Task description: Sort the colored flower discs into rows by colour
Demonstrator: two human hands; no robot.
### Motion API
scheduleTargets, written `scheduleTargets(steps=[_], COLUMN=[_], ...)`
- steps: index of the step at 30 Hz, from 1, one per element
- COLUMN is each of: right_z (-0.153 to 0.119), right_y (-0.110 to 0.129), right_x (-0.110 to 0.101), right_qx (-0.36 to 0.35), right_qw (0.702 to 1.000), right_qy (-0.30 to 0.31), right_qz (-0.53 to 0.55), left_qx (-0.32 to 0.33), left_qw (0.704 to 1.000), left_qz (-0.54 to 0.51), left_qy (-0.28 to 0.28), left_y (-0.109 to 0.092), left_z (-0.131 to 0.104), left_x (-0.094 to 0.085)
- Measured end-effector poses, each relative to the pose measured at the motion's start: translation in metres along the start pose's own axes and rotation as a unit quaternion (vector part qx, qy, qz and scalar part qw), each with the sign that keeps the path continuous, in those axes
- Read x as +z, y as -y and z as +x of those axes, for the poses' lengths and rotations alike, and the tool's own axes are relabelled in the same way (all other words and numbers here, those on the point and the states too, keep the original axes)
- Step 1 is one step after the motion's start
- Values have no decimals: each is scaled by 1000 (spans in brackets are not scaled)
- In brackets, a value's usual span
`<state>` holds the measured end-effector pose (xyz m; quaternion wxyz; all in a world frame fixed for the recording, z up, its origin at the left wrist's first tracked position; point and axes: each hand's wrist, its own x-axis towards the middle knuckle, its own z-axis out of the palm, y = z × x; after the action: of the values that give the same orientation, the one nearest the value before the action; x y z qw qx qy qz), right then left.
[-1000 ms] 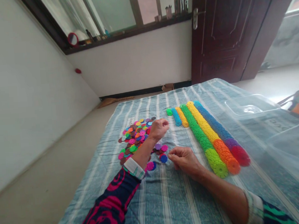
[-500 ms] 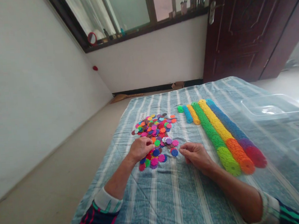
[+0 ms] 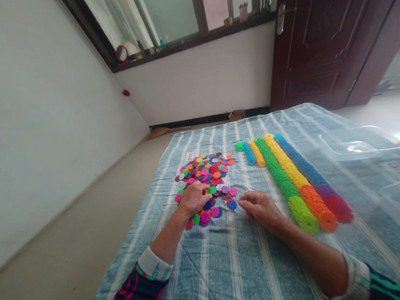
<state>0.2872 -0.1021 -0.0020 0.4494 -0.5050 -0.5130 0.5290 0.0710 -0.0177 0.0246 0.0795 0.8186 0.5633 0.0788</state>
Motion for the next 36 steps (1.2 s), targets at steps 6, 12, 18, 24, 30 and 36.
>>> scheduleTargets(steps=[6, 12, 18, 24, 30, 36], right_z=[1, 3, 4, 6, 9, 9], right_y=[-3, -5, -5, -5, -9, -7], right_x=[0, 1, 1, 1, 3, 4], right_qx=[-7, -19, -14, 5, -4, 2], right_qw=[1000, 1000, 1000, 999, 999, 999], right_qy=[3, 5, 1, 0, 1, 4], right_qz=[0, 6, 20, 43, 53, 47], left_qx=[-2, -5, -17, -38, -13, -28], left_qw=[1000, 1000, 998, 970, 953, 957], left_qz=[-5, -6, -51, -239, -297, -275], left_qy=[-8, -22, -37, 2, -56, -90], left_y=[3, 1, -2, 4, -21, -58], left_z=[1, 1, 5, 15, 77, 166], left_x=[3, 6, 5, -3, -4, 29])
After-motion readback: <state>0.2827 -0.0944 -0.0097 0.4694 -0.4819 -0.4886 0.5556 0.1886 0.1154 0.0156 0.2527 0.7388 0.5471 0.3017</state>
